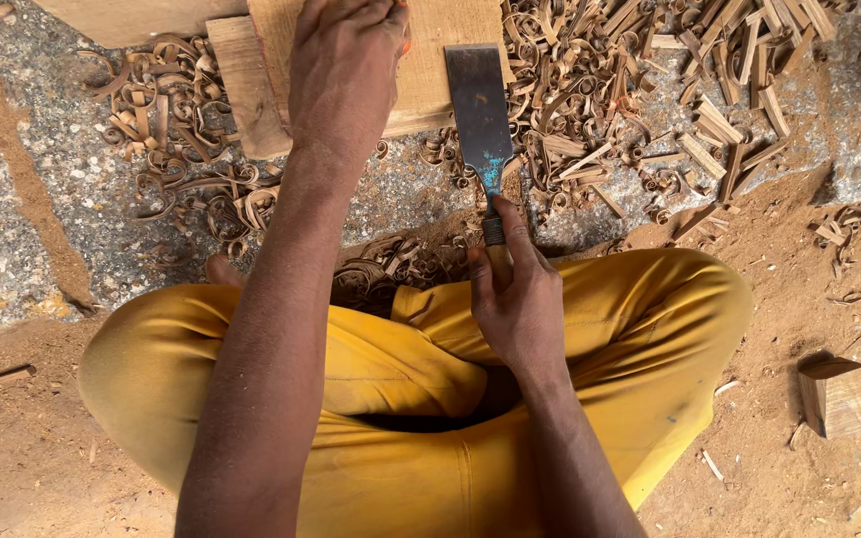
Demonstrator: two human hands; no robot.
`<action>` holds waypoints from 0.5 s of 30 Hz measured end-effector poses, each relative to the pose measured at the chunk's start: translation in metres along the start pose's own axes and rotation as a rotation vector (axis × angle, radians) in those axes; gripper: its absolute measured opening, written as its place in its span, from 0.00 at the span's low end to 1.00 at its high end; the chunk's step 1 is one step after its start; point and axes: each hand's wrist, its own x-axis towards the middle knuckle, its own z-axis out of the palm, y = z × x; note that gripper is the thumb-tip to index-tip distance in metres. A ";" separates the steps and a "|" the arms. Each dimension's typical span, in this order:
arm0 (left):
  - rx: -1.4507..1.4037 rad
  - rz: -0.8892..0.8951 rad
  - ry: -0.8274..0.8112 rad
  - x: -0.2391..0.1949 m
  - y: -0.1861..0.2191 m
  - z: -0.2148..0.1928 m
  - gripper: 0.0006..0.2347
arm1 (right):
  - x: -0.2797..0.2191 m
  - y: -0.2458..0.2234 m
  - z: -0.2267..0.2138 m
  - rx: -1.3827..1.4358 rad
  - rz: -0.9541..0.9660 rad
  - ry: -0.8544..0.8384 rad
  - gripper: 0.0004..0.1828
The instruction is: The person sits cross-legged on the ground and uses a chisel to carve a small rectangular piece of wood. They repeatedly scrape the surface of the wood to remove shavings, occasionally pausing to inspect the piece or adjust their grip. The carved wood is placed on a larger wooden block during the process.
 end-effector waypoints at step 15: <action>0.017 -0.143 0.000 -0.004 0.016 -0.008 0.16 | 0.011 -0.028 -0.005 -0.019 0.113 -0.126 0.25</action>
